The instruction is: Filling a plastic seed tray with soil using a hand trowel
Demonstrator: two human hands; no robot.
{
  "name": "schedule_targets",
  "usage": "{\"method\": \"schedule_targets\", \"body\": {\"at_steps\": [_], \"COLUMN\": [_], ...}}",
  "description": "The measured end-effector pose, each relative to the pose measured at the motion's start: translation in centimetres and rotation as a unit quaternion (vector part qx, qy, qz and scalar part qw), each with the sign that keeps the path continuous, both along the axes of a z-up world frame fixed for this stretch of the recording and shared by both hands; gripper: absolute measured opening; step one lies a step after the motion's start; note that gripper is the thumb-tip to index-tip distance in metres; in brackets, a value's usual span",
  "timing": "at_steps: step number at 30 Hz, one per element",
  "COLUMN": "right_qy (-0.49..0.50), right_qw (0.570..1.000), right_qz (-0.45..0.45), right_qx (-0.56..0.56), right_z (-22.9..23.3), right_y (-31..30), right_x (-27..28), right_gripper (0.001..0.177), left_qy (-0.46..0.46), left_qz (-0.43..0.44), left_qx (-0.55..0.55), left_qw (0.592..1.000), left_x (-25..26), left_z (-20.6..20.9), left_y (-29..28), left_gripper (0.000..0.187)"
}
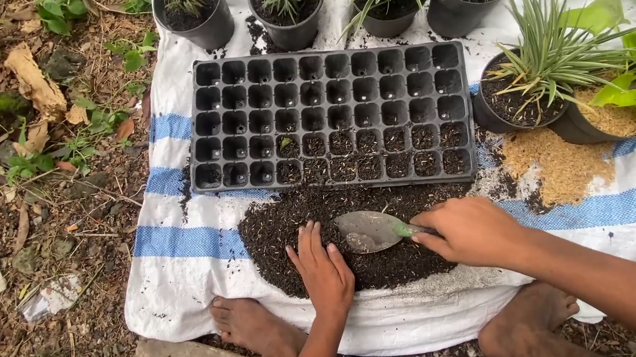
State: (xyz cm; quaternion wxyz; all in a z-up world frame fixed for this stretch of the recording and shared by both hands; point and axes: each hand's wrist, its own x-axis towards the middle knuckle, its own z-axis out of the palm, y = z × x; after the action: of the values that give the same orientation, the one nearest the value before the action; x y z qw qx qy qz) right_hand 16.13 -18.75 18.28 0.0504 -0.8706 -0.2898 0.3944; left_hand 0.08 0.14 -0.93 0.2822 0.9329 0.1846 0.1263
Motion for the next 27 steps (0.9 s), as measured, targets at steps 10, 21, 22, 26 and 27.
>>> {"method": "schedule_targets", "body": {"at_steps": [10, 21, 22, 26, 27], "right_qy": [0.019, -0.010, -0.017, -0.007, 0.004], "right_qw": [1.000, 0.999, 0.999, 0.999, 0.998], "right_qz": [-0.021, -0.021, -0.016, -0.023, -0.020], "right_qx": [0.011, 0.045, 0.045, 0.045, 0.052], "right_z": [1.4, 1.8, 2.2, 2.6, 2.4], "right_y": [0.5, 5.7, 6.7, 10.2, 11.1], "right_x": [1.4, 5.5, 5.5, 6.4, 6.8], "right_gripper": [0.033, 0.040, 0.040, 0.037, 0.037], "left_qy": [-0.074, -0.028, -0.035, 0.042, 0.100], "left_qz": [-0.007, -0.002, 0.001, 0.014, 0.022], "left_qx": [-0.031, -0.192, -0.192, -0.271, -0.308], "left_qw": [0.997, 0.981, 0.981, 0.962, 0.946], "left_x": [1.6, 7.4, 7.7, 9.7, 10.4], "left_z": [0.5, 6.1, 6.0, 6.2, 6.4], "left_y": [1.3, 6.2, 6.6, 9.2, 10.1], "left_gripper": [0.045, 0.050, 0.050, 0.056, 0.059]}}
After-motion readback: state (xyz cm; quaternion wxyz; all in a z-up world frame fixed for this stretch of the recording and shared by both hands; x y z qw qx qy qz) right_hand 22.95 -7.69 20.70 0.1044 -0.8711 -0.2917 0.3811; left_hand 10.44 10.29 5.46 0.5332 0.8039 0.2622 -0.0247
